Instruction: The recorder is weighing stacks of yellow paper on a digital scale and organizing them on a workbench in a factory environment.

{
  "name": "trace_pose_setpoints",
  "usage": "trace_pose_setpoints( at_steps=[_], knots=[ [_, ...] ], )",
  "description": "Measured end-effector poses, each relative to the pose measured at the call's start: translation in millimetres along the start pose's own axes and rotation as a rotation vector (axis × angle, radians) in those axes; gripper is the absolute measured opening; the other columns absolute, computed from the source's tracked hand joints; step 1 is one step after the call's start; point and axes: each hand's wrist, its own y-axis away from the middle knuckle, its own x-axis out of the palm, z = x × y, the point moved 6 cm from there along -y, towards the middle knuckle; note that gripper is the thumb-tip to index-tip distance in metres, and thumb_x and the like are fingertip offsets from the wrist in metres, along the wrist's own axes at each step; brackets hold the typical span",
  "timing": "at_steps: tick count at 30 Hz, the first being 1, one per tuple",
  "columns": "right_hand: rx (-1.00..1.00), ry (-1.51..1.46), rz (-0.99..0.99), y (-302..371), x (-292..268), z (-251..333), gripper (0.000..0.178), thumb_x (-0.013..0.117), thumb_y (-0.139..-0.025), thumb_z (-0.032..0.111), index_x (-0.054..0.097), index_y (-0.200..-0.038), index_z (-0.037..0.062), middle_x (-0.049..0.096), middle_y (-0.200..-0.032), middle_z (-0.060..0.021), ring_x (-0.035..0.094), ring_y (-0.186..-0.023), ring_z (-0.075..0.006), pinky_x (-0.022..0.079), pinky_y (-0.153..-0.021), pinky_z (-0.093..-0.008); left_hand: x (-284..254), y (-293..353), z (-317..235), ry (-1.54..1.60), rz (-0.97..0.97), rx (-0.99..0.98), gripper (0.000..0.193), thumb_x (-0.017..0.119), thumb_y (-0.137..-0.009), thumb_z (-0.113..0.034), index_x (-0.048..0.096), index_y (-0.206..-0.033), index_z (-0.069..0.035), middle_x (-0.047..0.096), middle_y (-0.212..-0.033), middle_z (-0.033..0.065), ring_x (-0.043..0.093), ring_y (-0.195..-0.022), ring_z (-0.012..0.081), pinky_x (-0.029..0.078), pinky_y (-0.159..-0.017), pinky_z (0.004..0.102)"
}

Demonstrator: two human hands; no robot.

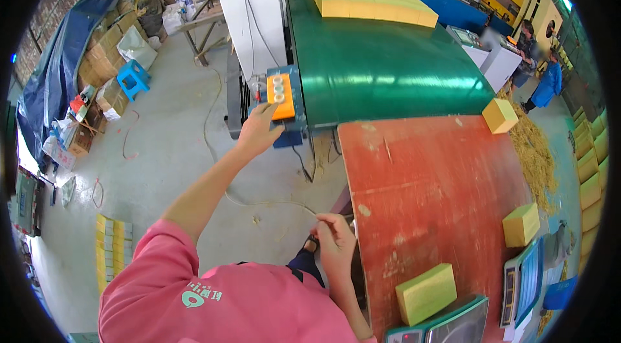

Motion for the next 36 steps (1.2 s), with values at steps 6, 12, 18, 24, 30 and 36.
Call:
trace_pose_setpoints(
  at_steps=[6,12,18,24,30,36],
  knots=[
    [0.072,0.039,0.246,-97.5,47.1,-27.1,0.017,0.056,-0.092,0.004,0.062,-0.107,-0.0014,0.067,-0.085,-0.0059,0.064,-0.079,-0.0098,0.052,-0.072,-0.0239,17.0,-23.7,37.1,-0.089,0.017,0.045,0.057,0.07,-0.075,-0.015,0.052,-0.129,-0.009,0.053,-0.122,0.0174,0.05,-0.114,0.0362,0.045,-0.095,0.0429],
    [0.014,0.153,0.373,-156.6,93.2,-23.8,0.018,0.055,-0.093,0.005,0.061,-0.108,-0.0023,0.067,-0.086,-0.0064,0.064,-0.08,-0.0107,0.054,-0.075,-0.0258,15.3,-33.9,37.3,-0.164,0.03,0.192,0.046,0.066,-0.077,-0.011,0.056,-0.122,-0.01,0.054,-0.117,0.0124,0.053,-0.109,0.0322,0.046,-0.087,0.0436],
    [-0.026,0.16,0.306,-178.6,148.6,-39.7,0.03,0.054,-0.093,0.004,0.054,-0.123,-0.0014,0.065,-0.084,-0.0069,0.065,-0.078,-0.0116,0.054,-0.072,-0.0263,2.1,-52.8,42.3,-0.21,0.002,0.408,0.04,0.067,-0.077,-0.013,0.059,-0.116,-0.01,0.055,-0.115,0.0108,0.054,-0.11,0.0279,0.044,-0.088,0.0415],
    [-0.128,0.375,0.045,-206.7,189.7,-41.0,0.053,0.054,-0.089,0.001,0.04,-0.141,0.0011,0.064,-0.081,-0.0088,0.063,-0.07,-0.0128,0.054,-0.066,-0.0278,-2.0,-62.4,56.5,-0.095,0.053,0.546,0.039,0.07,-0.077,-0.02,0.059,-0.113,-0.011,0.061,-0.1,0.0064,0.058,-0.093,0.0243,0.042,-0.077,0.0387],
    [-0.133,0.329,-0.118,-159.9,233.2,-41.5,0.056,0.053,-0.089,0.0,0.037,-0.143,0.0021,0.063,-0.08,-0.0088,0.062,-0.068,-0.0127,0.052,-0.064,-0.0269,18.1,-64.1,77.3,-0.147,0.216,0.597,0.044,0.07,-0.079,-0.025,0.054,-0.116,-0.008,0.063,-0.065,0.0073,0.065,-0.064,0.0278,0.047,-0.06,0.0392],
    [0.039,0.214,-0.144,-87.9,266.3,-93.8,0.055,0.054,-0.09,0.002,0.036,-0.142,0.0035,0.062,-0.079,-0.008,0.062,-0.068,-0.013,0.052,-0.064,-0.0273,16.4,-68.4,75.6,-0.131,0.242,0.629,0.043,0.068,-0.082,-0.025,0.053,-0.114,-0.001,0.066,-0.062,0.0089,0.069,-0.062,0.0255,0.05,-0.055,0.0381]
  ],
)
